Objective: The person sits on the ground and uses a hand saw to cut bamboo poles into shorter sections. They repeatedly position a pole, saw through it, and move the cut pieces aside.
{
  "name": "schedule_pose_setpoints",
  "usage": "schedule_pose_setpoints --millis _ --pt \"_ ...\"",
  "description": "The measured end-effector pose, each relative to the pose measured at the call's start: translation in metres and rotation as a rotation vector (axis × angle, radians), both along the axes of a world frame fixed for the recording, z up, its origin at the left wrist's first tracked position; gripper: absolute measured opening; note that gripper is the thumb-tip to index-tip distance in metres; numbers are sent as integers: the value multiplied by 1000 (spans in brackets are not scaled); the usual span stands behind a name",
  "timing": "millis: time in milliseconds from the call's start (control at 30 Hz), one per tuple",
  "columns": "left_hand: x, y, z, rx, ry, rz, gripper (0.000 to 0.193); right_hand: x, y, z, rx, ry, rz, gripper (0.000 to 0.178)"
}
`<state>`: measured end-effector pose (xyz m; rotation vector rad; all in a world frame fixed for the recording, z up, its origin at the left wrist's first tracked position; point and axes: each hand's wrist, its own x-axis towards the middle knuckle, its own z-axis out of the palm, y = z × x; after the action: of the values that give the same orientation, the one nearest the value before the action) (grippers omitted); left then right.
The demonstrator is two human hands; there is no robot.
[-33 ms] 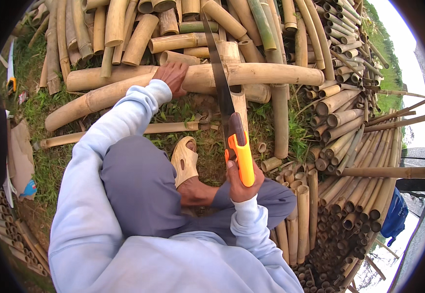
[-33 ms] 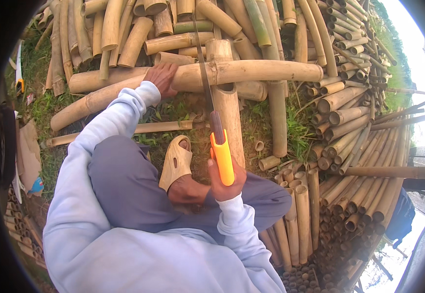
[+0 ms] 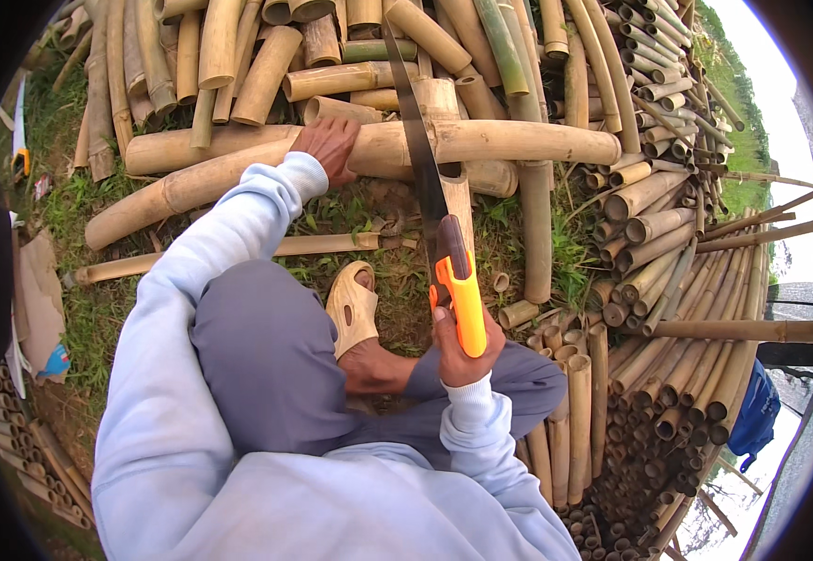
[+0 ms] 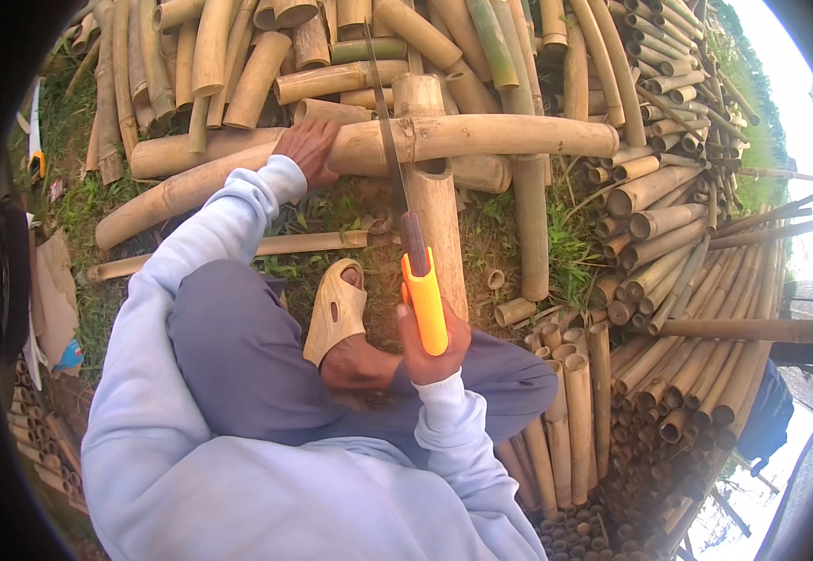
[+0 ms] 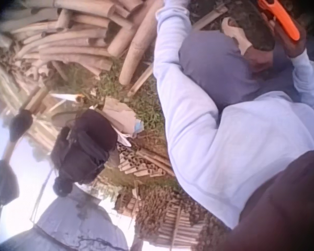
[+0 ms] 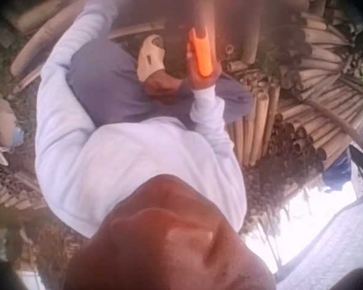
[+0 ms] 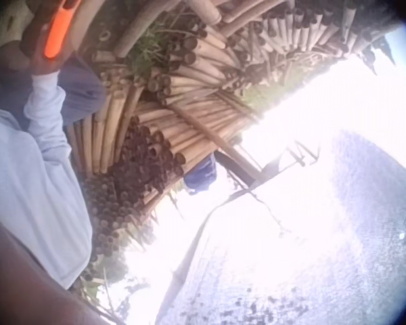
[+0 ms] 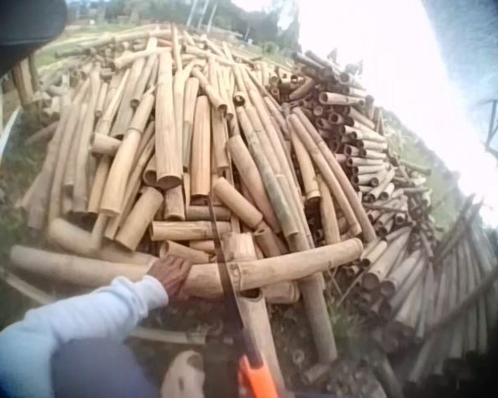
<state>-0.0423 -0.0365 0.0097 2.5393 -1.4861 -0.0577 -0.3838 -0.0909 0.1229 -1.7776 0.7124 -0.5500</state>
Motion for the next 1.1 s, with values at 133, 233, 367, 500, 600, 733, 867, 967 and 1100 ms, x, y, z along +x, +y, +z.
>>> schedule_pose_setpoints --millis 133,233,367,500,600,733,867,967,1100 --pt "-4 -1 1 -7 -4 20 66 6 -4 -10 -25 1 -8 11" --pt "-9 -1 5 -2 18 74 67 7 -6 -19 9 27 -19 11" --pt "-1 -7 16 56 38 79 68 10 -15 -30 -49 -17 -3 12" --pt "-1 -4 13 38 -4 50 65 9 -15 -28 -28 -39 6 13" --pt "-1 -3 12 66 4 60 68 5 -17 -33 -84 -4 33 13" --pt "-1 -4 11 44 2 60 67 6 -13 -40 -86 1 -3 14" --pt "1 -6 8 35 3 46 65 2 -7 -41 -179 48 9 16" --pt "0 -5 13 33 17 50 65 1 3 -34 -224 86 -1 17" --pt "1 -2 5 -16 4 45 66 9 2 -28 -279 94 2 13"
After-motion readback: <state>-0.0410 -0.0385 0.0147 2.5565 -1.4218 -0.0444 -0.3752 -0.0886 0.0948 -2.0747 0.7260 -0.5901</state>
